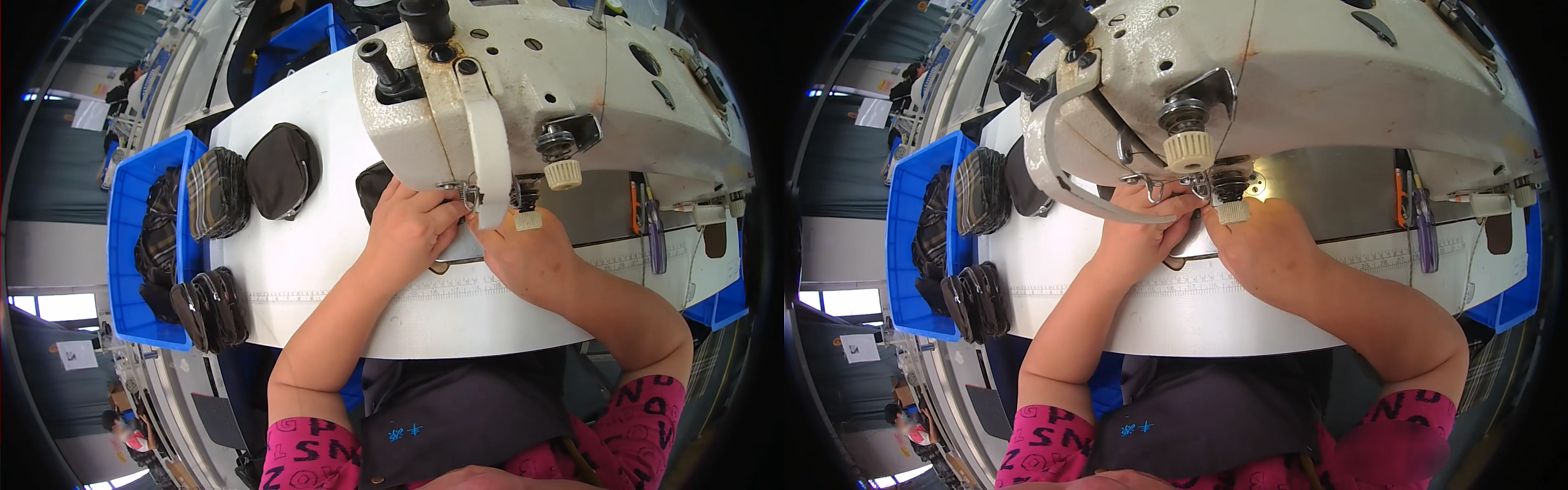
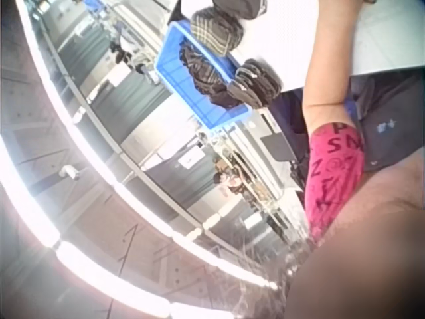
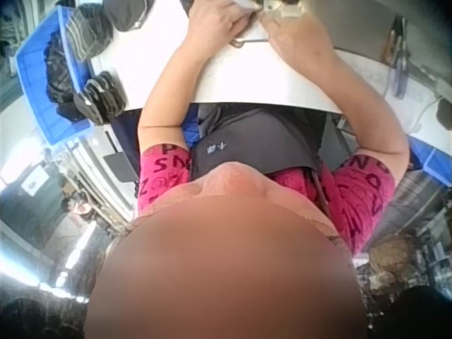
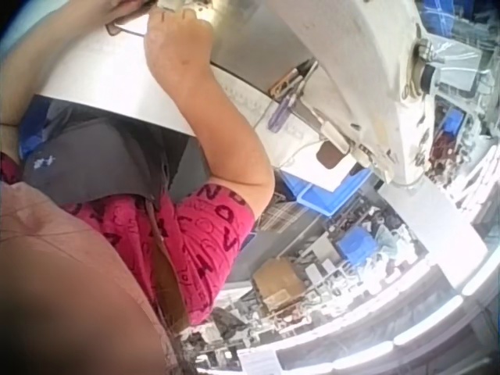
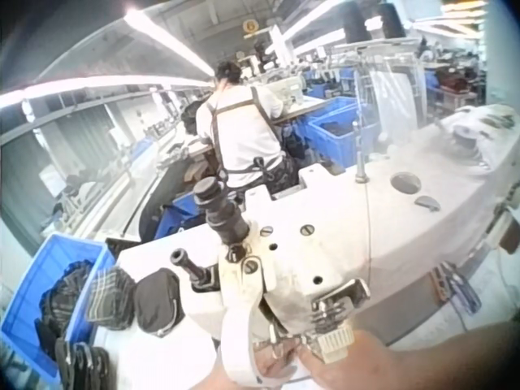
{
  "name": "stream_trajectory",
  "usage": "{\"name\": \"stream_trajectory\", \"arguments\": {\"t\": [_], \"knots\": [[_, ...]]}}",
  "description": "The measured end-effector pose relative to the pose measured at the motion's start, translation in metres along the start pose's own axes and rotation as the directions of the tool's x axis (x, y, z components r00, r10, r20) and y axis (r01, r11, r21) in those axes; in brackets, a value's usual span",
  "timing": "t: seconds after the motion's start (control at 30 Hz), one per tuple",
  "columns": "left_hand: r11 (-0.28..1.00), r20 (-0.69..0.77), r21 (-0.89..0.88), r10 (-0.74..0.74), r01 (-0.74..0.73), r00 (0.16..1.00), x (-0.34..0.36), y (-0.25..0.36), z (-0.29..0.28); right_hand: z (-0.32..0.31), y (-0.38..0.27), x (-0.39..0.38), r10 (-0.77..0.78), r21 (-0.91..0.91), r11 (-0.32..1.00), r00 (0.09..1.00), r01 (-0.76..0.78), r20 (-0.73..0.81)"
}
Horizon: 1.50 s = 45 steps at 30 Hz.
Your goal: Sewing the edges and components of small fabric pouches using an industrial sewing machine.
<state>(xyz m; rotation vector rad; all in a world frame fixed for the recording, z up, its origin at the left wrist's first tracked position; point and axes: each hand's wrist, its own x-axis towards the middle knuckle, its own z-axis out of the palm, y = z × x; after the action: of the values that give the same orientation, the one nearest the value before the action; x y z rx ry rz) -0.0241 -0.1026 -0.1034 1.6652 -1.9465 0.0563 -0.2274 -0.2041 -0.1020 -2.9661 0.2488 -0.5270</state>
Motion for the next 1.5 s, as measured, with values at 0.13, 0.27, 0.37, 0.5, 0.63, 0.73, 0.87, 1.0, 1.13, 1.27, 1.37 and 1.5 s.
{"name": "stream_trajectory", "arguments": {"t": [0.13, 0.27, 0.37, 0.5, 0.63, 0.73, 0.87, 1.0, 1.13, 1.27, 1.37, 1.5], "knots": [[1.000, 0.007, 0.028, -0.006, 0.005, 1.000, 0.000, 0.001, -0.001, 0.000, 0.001, -0.001, -0.002, 0.017, 1.000, 1.000, 0.002, 0.020], [0.999, -0.010, 0.015, 0.041, -0.041, 0.999, 0.000, -0.004, 0.001, 0.000, 0.000, -0.001, -0.010, -0.004, 1.000, 1.000, 0.010, -0.009], [0.998, -0.029, -0.010, 0.062, -0.062, 0.998, 0.001, -0.005, 0.002, 0.002, -0.001, -0.003, -0.023, -0.058, 0.998, 1.000, 0.024, 0.014], [0.999, 0.015, 0.022, 0.048, -0.049, 0.999, 0.001, 0.000, -0.003, 0.005, 0.000, -0.003, 0.015, -0.023, 1.000, 0.997, -0.013, 0.081], [0.999, 0.063, 0.047, 0.003, -0.006, 0.998, -0.001, 0.006, -0.005, 0.010, 0.002, -0.002, 0.013, 0.066, 0.998, 1.000, -0.013, 0.004], [0.998, 0.080, 0.058, 0.008, -0.012, 0.997, 0.000, 0.008, -0.008, 0.009, 0.001, 0.000, -0.005, 0.084, 0.996, 0.998, 0.010, -0.064], [0.999, 0.079, 0.050, 0.006, -0.010, 0.997, 0.000, 0.009, -0.008, 0.008, 0.000, 0.002, 0.011, 0.031, 0.999, 0.999, -0.010, -0.032], [0.994, 0.079, 0.106, -0.014, 0.006, 0.997, 0.001, 0.010, -0.003, 0.010, 0.002, 0.001, 0.036, -0.004, 0.999, 0.999, -0.036, -0.007], [0.991, 0.056, 0.133, -0.030, 0.022, 0.998, 0.002, 0.015, -0.003, 0.011, 0.004, 0.001, 0.035, 0.007, 0.999, 0.999, -0.035, -0.029], [0.996, 0.045, 0.033, -0.090, 0.089, 0.995, 0.005, 0.014, -0.009, 0.010, 0.004, 0.001, 0.031, 0.020, 0.999, 0.995, -0.030, -0.092], [0.989, 0.090, -0.039, -0.139, 0.143, 0.986, 0.007, 0.013, -0.015, 0.012, 0.004, 0.001, 0.021, 0.020, 1.000, 0.995, -0.019, -0.095], [0.985, 0.158, -0.047, -0.158, 0.168, 0.975, 0.006, 0.010, -0.016, 0.011, 0.002, 0.004, 0.014, 0.056, 0.998, 0.994, -0.008, -0.106]]}}
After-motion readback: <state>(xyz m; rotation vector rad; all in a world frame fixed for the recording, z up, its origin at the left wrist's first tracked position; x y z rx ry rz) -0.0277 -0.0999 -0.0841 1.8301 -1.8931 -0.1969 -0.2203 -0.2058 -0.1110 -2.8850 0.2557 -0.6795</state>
